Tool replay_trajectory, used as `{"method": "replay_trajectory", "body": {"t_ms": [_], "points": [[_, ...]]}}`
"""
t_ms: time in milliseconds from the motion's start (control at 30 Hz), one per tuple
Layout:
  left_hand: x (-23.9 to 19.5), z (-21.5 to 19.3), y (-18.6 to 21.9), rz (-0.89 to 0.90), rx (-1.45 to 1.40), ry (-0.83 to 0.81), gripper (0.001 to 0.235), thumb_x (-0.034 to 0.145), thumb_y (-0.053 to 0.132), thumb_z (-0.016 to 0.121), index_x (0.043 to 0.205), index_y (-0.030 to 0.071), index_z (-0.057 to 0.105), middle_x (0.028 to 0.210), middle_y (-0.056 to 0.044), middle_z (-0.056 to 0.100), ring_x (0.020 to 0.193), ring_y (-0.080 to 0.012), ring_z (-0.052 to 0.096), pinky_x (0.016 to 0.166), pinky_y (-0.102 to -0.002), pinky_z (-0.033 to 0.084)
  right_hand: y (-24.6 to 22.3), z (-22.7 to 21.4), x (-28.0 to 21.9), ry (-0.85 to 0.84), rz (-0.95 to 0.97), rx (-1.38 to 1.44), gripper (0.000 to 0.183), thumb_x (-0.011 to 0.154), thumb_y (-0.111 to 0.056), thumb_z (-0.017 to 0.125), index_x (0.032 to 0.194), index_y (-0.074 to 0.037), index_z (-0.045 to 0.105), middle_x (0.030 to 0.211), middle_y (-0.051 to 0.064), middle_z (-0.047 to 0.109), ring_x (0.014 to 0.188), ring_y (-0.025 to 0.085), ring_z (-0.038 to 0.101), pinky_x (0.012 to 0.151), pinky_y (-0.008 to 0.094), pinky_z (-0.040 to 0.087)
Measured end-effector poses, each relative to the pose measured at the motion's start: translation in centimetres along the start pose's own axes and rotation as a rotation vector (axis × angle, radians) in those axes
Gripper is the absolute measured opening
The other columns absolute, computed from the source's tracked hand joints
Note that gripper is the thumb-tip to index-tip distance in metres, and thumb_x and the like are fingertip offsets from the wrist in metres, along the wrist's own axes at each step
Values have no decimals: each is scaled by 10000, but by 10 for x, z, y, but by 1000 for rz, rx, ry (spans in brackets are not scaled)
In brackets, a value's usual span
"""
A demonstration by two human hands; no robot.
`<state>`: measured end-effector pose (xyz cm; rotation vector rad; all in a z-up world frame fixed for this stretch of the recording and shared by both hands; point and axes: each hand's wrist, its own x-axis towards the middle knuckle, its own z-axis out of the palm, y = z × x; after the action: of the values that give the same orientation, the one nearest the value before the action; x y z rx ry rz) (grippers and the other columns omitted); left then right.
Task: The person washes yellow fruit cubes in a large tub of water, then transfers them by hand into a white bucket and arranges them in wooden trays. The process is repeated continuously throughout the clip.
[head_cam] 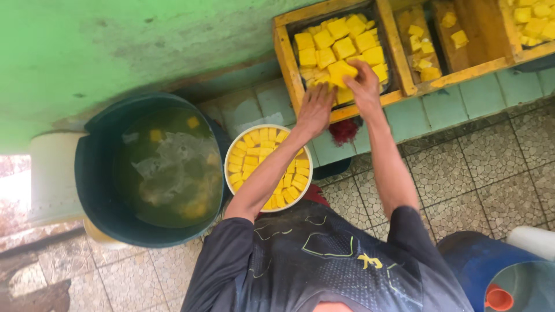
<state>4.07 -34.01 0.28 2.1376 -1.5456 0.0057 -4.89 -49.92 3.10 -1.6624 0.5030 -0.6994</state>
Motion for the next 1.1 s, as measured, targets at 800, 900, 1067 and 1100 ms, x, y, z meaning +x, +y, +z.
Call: {"method": "replay_trajectory", "body": {"t_ms": [800,900,1067,1100], "points": [[-129,-131,-17,-287,-497,117,306,930,165,669,1205,31,677,1153,-195,698,1097,-402,636,966,-488,489,-30,76,24,-216,-194,-1026,633,941,-242,758,1491,-70,493,1071,222,676,909,463,647,725,569,503],[-147,-141,-26,-355,-499,127,285,945,159,658,1203,40,681,1145,-194,697,1090,-402,638,958,-484,498,-31,74,16,-158,-256,-1102,618,943,-244,788,1458,-57,503,1062,218,659,841,449,666,658,543,516],[-173,-149,-41,-449,-511,183,266,945,158,667,1186,47,685,1148,-183,699,1080,-400,644,929,-472,507,-37,77,6,-153,-370,-1127,443,955,-205,775,1351,-90,613,1127,167,641,977,399,653,759,514,518],[-178,-149,-43,-459,-500,193,266,941,151,666,1185,47,685,1144,-182,698,1081,-400,645,929,-473,505,-39,79,4,-108,-463,-1140,441,935,-193,775,1337,-82,630,1145,166,637,1010,388,640,779,505,510]]}}
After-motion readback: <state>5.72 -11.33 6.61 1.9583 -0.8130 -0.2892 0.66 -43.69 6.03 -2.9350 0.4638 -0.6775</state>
